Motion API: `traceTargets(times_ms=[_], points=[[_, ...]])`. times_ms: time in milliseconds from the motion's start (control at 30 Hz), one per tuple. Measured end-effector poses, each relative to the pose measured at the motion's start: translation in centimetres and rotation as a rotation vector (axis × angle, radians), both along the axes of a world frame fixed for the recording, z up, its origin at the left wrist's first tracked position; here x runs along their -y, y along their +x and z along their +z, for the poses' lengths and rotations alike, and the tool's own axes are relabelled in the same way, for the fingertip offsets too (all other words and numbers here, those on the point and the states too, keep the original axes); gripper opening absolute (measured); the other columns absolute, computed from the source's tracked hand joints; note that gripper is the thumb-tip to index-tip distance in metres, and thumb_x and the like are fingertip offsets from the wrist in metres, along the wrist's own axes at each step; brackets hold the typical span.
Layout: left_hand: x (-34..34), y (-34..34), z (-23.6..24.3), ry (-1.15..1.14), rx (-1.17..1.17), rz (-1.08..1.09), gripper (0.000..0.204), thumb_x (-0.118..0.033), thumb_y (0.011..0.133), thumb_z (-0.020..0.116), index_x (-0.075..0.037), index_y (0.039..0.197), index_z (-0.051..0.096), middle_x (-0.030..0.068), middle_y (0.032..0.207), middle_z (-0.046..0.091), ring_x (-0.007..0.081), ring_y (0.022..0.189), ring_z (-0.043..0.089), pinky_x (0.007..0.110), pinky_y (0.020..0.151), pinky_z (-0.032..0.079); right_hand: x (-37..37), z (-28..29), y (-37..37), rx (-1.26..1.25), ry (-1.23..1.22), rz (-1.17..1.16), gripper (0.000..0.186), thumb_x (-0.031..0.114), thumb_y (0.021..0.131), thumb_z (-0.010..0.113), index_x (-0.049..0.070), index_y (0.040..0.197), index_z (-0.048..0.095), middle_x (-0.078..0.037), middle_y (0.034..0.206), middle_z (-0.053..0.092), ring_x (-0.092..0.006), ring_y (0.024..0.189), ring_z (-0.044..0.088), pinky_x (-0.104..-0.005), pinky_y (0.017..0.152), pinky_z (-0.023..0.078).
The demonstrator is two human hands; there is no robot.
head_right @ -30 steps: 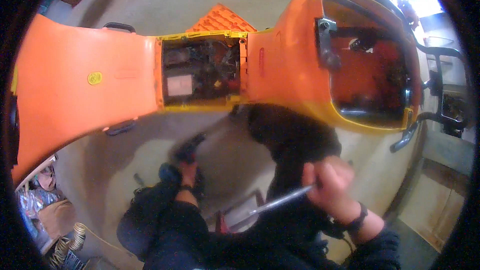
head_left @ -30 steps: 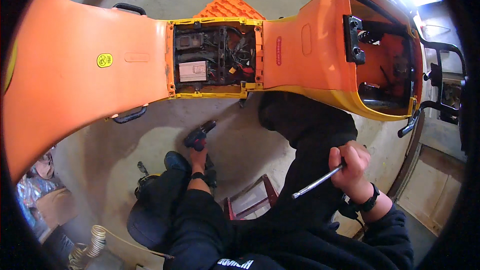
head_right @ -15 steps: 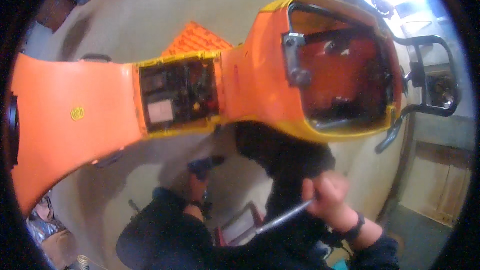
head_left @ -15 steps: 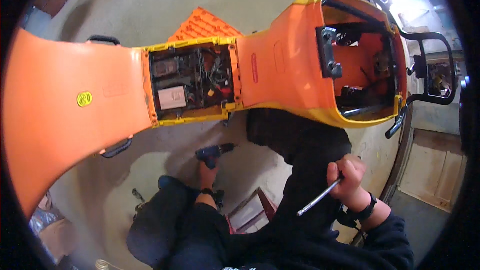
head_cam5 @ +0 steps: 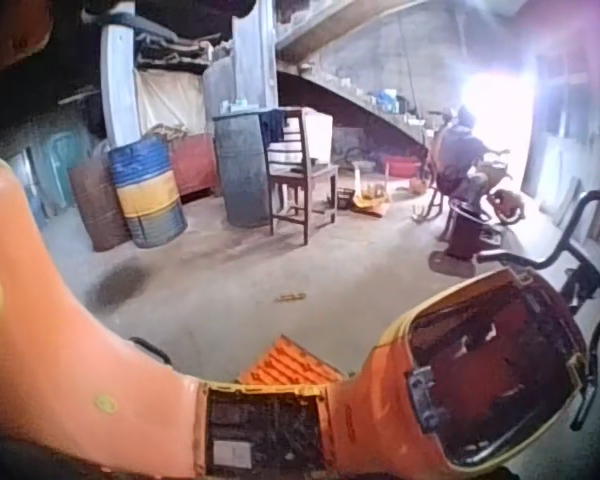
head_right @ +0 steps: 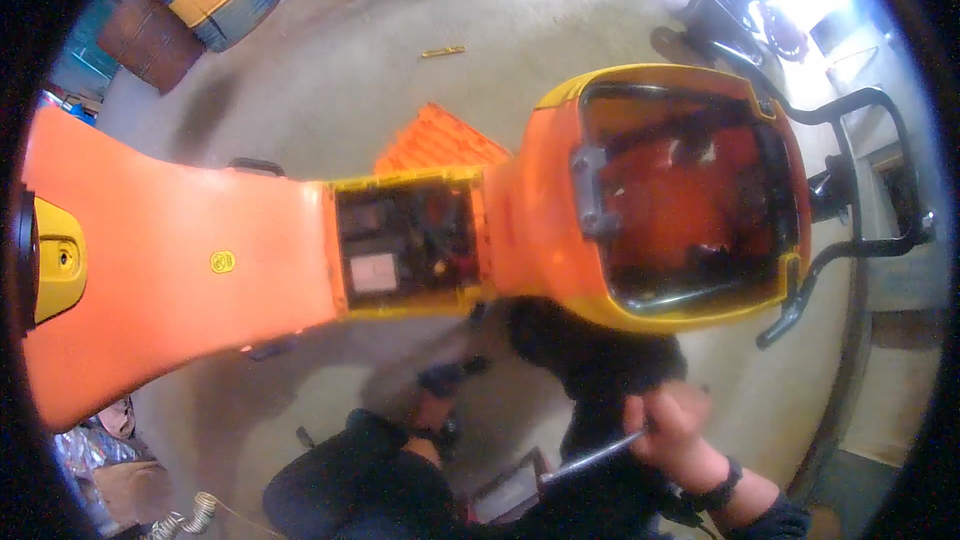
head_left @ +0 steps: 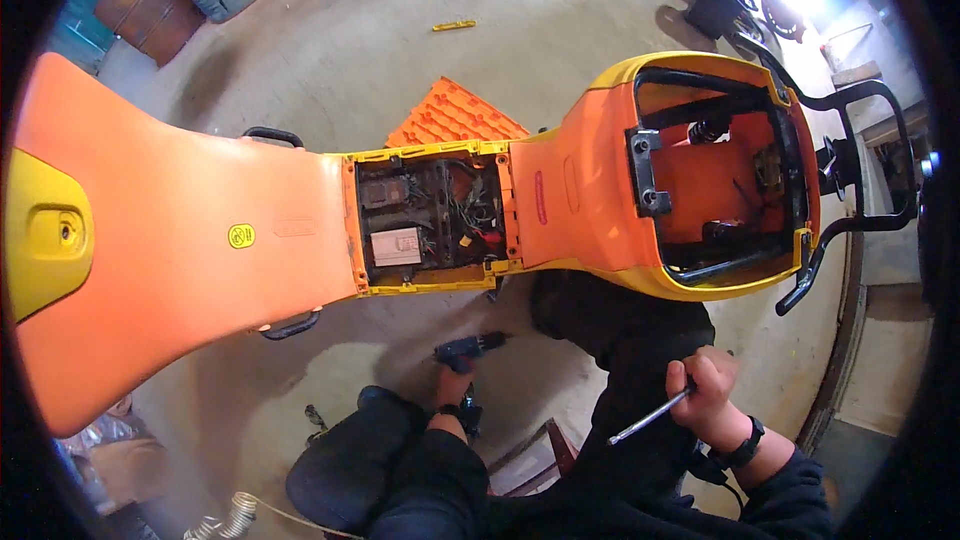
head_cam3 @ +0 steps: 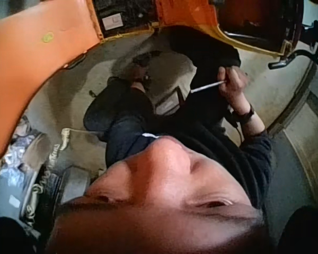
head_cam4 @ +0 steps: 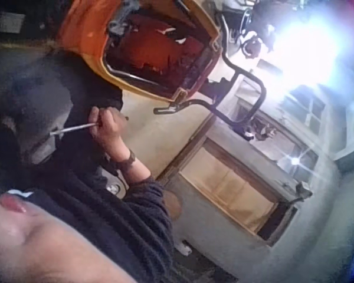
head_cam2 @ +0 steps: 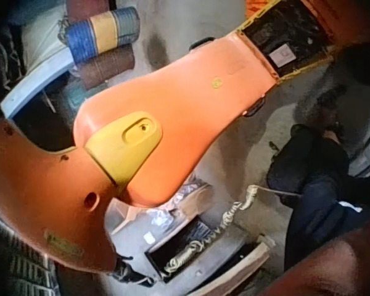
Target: Repairing or assembling components of a moped or small motor vehicle.
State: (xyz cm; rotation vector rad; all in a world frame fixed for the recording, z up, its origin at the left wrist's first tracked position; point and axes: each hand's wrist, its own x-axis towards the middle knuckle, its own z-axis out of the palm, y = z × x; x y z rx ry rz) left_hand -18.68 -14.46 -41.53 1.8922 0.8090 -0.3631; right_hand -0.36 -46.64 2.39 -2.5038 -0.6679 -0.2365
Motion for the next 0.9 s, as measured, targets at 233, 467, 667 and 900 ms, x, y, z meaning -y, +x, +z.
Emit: traceTargets(times_ms=[233,467,667,900], points=[[0.6,0.9,3.1,0.006,-0.075,0.072,0.047,-0.026,0.067,0.079,-0.004,0.105,0.062,0.0134,0.094,0.067,0.0266,0.088,0.065,0.038,0.077,0.051,0.8,-0.3,0.0,-0.039,0.007,0.018,0.024,0.006,0.076,0.063,0.007,0.061,0.044,-0.009,0.052,0.040,-0.0275,0.044,0.041,-0.0386,0.044,0.028],[1.0,0.5,0.6,0.057,0.165,0.011,0.044,-0.018,0.066,0.079,-0.008,0.105,0.063,0.0100,0.098,0.067,0.0284,0.093,0.063,0.039,0.082,0.050,0.9,-0.3,-0.4,0.005,0.000,-0.001,0.024,0.007,0.077,0.062,0.007,0.062,0.044,-0.010,0.054,0.041,-0.0278,0.045,0.041,-0.0385,0.045,0.028],[1.6,0.4,-0.3,-0.044,-0.126,-0.031,0.046,-0.018,0.066,0.079,-0.007,0.108,0.062,0.0110,0.099,0.067,0.0286,0.094,0.063,0.039,0.083,0.049,1.0,0.1,-0.3,-0.002,-0.011,-0.012,0.025,0.008,0.076,0.064,0.007,0.061,0.044,-0.009,0.052,0.040,-0.0279,0.044,0.040,-0.0384,0.044,0.028],[1.1,-0.4,-2.5,0.017,-0.047,-0.368,0.052,-0.045,0.083,0.062,-0.009,0.121,0.060,0.0134,0.124,0.060,0.0333,0.110,0.058,0.043,0.098,0.044,1.1,0.4,0.4,-0.035,-0.019,0.012,0.023,0.007,0.074,0.066,0.008,0.061,0.047,-0.008,0.052,0.043,-0.0272,0.043,0.044,-0.0379,0.043,0.031]])
